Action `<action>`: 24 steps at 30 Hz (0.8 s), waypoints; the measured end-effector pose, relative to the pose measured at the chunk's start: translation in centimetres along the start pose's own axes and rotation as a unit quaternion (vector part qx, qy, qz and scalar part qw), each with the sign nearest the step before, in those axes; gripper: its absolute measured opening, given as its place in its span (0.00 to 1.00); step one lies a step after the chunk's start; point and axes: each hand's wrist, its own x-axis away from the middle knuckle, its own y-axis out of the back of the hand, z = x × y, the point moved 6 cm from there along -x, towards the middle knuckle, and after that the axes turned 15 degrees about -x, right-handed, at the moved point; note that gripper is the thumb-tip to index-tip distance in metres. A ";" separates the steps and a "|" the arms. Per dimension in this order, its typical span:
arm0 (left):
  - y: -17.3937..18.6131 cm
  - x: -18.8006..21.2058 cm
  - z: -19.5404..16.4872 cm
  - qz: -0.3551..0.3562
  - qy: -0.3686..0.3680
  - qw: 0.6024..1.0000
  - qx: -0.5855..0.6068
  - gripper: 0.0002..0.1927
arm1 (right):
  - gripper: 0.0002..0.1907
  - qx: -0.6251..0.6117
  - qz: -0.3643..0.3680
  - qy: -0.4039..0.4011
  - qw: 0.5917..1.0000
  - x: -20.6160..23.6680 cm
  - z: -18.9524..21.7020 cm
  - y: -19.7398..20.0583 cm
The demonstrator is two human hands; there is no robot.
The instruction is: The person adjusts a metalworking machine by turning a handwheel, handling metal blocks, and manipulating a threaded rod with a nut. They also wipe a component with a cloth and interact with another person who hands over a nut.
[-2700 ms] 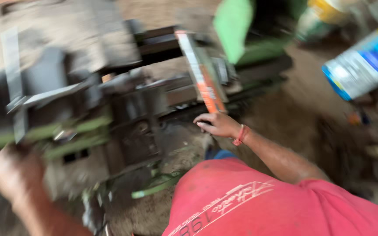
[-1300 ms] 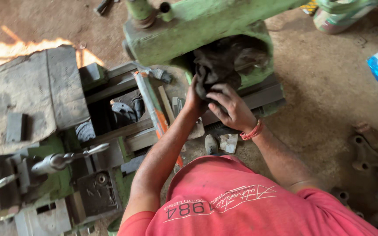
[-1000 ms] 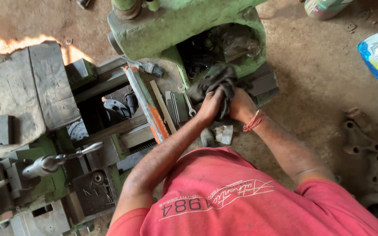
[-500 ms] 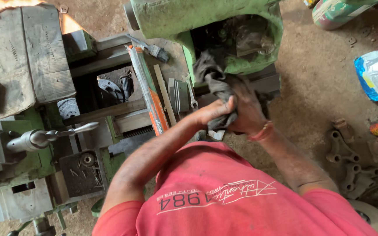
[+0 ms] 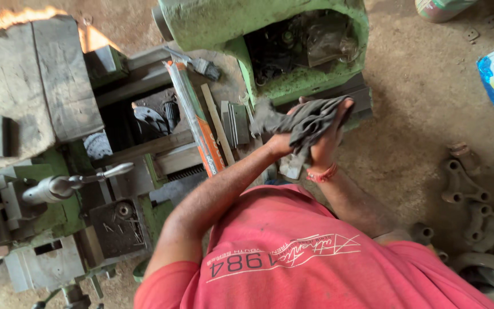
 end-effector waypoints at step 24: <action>-0.6 0.6 9.5 -0.223 0.149 0.930 0.253 0.35 | 0.30 -0.067 0.375 -0.102 0.919 -0.1 -3.1 2.1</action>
